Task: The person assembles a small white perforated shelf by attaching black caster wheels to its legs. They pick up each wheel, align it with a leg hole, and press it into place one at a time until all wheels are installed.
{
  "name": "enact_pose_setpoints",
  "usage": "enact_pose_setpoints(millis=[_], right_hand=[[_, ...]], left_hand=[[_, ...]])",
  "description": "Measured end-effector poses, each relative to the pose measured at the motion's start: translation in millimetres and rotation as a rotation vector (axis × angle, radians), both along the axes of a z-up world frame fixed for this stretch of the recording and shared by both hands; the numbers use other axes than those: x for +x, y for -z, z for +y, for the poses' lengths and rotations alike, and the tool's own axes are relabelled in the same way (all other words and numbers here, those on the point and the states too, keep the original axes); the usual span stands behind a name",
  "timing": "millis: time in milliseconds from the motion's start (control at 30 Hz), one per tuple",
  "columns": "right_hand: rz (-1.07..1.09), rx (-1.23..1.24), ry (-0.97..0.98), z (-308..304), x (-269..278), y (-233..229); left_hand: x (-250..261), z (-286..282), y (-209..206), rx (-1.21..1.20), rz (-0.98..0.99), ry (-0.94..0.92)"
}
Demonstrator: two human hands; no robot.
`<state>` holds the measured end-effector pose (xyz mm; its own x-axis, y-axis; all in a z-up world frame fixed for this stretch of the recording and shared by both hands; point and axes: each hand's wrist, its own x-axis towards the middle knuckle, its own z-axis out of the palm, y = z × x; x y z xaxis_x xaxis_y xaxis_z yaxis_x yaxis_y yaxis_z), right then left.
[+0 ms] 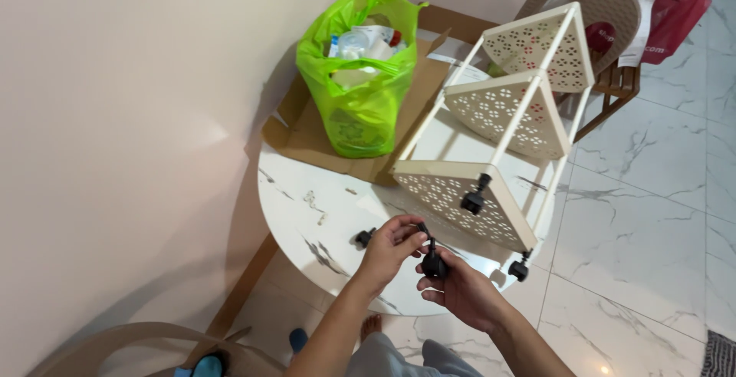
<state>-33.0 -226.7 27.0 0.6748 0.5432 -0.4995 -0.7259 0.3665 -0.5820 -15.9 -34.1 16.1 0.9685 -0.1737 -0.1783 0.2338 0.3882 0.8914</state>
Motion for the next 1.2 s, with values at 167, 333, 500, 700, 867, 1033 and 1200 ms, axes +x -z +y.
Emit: enact_pose_setpoints(millis=[167,333,500,700,867,1033,1200], right_hand=[[-0.041,-0.189,-0.090,-22,-8,17],[-0.056,-0.343,-0.111,-43,-33,29],[-0.305,-0.536,-0.079,-72,-44,36],[-0.770,-0.918,-0.079,-93,-50,1],[-0.935,-1.020,-0.091,-99,-56,-24],[-1.093,-1.060,-0.169,-105,-55,-37],[-1.327,-1.099,-0.224,-109,-53,-41]], left_hand=[[-10,-22,22,0.093,-0.040,-0.016],[-46,-42,16,0.300,0.002,0.066],[-65,-63,25,0.005,0.124,0.009],[-80,-91,29,-0.121,0.185,-0.058],[-86,-104,33,-0.188,0.179,-0.077],[-82,-102,23,0.068,-0.016,-0.010],[-87,-94,-22,0.522,-0.082,0.063]])
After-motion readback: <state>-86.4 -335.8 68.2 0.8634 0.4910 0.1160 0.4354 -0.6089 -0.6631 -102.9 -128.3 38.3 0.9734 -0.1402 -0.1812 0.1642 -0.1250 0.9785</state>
